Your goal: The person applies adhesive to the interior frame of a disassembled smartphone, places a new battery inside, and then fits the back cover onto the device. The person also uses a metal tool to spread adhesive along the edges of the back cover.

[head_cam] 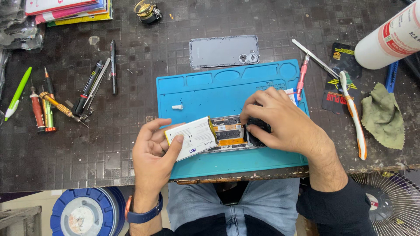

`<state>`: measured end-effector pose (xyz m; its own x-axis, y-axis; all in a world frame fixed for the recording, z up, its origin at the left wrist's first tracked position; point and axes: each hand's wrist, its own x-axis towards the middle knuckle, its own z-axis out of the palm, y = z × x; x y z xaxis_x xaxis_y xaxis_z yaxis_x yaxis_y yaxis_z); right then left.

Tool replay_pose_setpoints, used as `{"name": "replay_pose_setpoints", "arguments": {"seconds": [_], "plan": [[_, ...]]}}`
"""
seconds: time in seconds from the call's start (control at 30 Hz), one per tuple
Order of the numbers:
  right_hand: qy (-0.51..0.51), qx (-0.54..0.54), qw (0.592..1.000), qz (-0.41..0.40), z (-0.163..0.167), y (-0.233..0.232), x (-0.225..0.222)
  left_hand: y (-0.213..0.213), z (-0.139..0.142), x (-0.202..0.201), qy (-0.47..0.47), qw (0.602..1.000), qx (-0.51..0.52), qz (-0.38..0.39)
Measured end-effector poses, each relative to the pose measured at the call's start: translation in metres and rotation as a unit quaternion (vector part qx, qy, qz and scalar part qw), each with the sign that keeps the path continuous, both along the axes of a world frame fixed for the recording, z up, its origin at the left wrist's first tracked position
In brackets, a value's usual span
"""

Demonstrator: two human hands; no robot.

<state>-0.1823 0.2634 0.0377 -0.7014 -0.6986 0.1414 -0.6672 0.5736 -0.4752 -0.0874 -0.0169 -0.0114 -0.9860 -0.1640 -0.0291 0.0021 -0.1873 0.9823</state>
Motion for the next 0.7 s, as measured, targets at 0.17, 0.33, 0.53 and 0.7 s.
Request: {"name": "replay_pose_setpoints", "arguments": {"seconds": [0.17, 0.33, 0.53, 0.7], "plan": [[0.010, 0.002, 1.000, 0.009, 0.000, 0.001, 0.000, 0.013, 0.012, 0.002, -0.019, 1.000, -0.016, -0.009], [0.007, 0.004, 1.000, 0.007, 0.000, 0.001, 0.000, 0.024, 0.026, -0.003, -0.089, 0.995, -0.015, -0.039], [0.011, 0.010, 1.000, 0.006, 0.000, 0.002, 0.000, 0.036, 0.034, -0.011, -0.161, 0.985, -0.031, -0.063], [0.009, 0.005, 1.000, 0.009, -0.002, 0.003, -0.002, 0.040, 0.034, -0.019, -0.173, 0.982, -0.036, -0.068]]}}
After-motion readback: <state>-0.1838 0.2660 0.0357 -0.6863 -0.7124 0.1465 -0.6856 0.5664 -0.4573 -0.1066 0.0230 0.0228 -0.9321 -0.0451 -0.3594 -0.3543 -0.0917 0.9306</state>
